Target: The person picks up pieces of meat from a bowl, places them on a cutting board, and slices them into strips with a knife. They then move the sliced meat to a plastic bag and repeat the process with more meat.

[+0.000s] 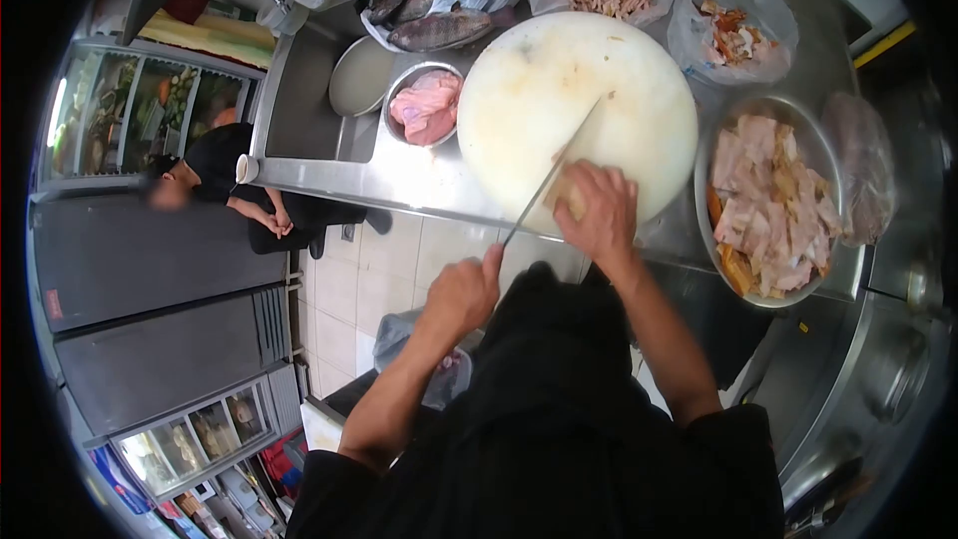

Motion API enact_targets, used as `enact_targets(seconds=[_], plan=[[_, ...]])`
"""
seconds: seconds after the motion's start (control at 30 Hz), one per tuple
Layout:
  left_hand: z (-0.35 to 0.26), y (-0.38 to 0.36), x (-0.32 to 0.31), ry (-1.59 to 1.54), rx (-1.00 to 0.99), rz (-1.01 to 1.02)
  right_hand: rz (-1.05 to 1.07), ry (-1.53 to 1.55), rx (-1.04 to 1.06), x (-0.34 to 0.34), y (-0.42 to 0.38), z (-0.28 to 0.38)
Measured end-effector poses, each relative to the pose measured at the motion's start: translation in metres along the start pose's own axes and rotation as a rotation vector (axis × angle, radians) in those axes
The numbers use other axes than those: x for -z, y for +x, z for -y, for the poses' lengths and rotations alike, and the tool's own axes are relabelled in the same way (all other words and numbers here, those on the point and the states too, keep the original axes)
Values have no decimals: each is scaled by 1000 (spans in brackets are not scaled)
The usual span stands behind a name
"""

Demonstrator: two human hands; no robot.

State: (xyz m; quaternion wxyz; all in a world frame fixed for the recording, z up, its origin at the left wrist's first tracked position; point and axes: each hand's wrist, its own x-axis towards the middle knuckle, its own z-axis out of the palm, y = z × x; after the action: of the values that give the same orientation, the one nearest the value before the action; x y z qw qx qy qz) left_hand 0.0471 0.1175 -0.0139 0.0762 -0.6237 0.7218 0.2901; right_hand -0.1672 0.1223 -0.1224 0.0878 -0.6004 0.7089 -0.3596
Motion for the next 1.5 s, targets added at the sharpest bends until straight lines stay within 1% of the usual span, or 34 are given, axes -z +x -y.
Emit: enact_targets(seconds=[0.1, 0.3, 0.4, 0.5, 0.57, 0.67, 0.77, 0.8, 0.9, 0.93, 1.03, 1.13, 1.23, 1.33, 1.43, 1.5], plan=[[-2, -18, 11, -6, 5, -24, -33, -15, -19, -5, -4, -1], [17, -63, -2, -13, 16, -6, -31, 14, -33, -3, -2, 0], [41, -86, 1, 67, 3, 64, -32, 8, -30, -3, 1, -2], [51, -67, -19, 374, -443, -44, -6, 10, -28, -3, -1, 0], [52, -29, -44, 465, -594, -199, -26, 20, -12, -7, -2, -3], [-10, 2, -7, 25, -120, -14, -43, 9, 1, -7, -6, -3], [-11, -12, 6, -35, -103, -64, -52, 1, -28, -5, -6, -2], [-10, -20, 8, -38, -46, -44, -48, -1, -34, -3, -4, -1], [2, -47, 4, 20, -119, -5, -40, 9, -51, -3, -5, -1], [16, -53, -3, 43, -183, -27, -43, 14, -53, -4, -4, -1], [34, -75, -1, 43, 31, 80, -88, 24, -38, -7, -4, -2], [43, -60, -17, 204, -196, 85, -87, 18, -26, -6, -3, -1], [4, -13, -24, 117, -251, -60, -71, 35, -17, -5, -5, -2], [-3, 2, -17, -8, -56, -27, -100, 16, 6, -6, -5, -5], [-1, -23, -6, -38, -11, -42, -111, 4, -10, -7, -10, -4], [0, -42, -3, -19, -29, -19, -116, 0, -7, -6, -9, -4]])
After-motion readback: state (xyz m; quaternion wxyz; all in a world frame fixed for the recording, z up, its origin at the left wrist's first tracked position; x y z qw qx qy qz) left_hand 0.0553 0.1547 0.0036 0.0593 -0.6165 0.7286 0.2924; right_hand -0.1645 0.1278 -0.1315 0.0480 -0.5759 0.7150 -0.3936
